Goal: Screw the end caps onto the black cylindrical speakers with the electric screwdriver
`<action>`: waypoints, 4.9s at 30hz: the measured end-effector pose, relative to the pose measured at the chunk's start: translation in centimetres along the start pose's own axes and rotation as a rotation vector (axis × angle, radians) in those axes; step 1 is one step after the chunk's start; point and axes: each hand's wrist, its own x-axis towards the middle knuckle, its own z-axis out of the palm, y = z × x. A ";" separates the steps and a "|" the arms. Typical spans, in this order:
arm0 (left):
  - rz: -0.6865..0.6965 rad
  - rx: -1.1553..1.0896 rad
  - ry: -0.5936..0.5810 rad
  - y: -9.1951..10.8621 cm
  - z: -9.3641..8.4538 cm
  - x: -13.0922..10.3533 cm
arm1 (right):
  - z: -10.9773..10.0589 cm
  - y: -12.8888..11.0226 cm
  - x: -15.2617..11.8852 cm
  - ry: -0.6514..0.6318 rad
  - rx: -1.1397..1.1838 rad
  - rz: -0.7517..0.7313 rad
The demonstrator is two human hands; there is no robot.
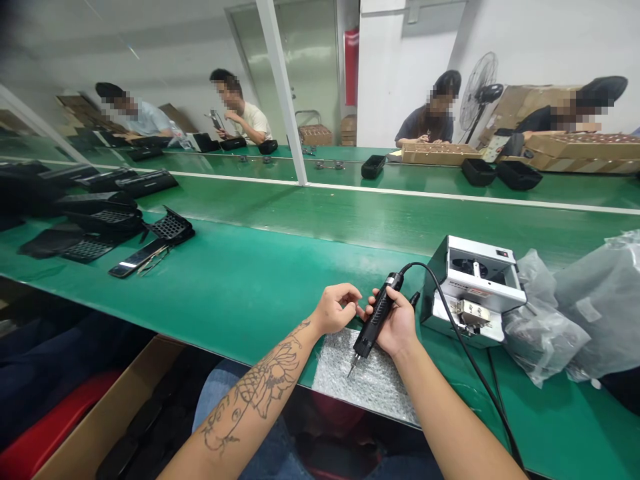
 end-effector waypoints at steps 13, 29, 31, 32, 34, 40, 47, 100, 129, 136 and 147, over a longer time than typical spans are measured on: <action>0.058 0.048 0.093 0.1 -0.3 0.0 | 0.4 -0.1 -0.3 0.001 0.012 -0.006; 0.107 0.070 0.088 0.2 -0.2 0.0 | 0.2 -0.1 -0.2 -0.001 0.003 0.004; 0.118 0.076 0.084 0.1 -0.2 0.0 | 0.2 -0.1 -0.1 -0.002 0.003 0.005; 0.123 0.079 0.082 0.1 -0.2 0.0 | 0.2 -0.1 -0.1 -0.002 0.002 0.005; 0.130 0.085 0.079 -0.1 -0.1 0.0 | 0.2 -0.1 -0.1 -0.002 0.002 0.005; 0.133 0.092 0.078 -0.1 -0.2 -0.1 | 0.2 -0.2 -0.1 0.000 0.003 0.010; 0.108 0.085 0.057 0.2 -0.4 0.0 | 0.1 -0.1 -0.1 -0.011 0.010 0.004; 0.132 0.095 0.071 0.3 -0.2 -0.1 | -0.1 -0.1 0.1 -0.010 0.023 0.011; 0.133 0.091 0.066 0.8 -0.3 0.0 | 0.1 -0.1 0.0 -0.006 0.016 0.002; 0.125 0.087 0.059 0.6 -0.3 0.0 | 0.1 -0.1 0.0 -0.001 0.018 0.000; 0.140 0.084 0.058 0.4 -0.2 -0.1 | -0.2 -0.1 0.3 0.001 0.018 -0.002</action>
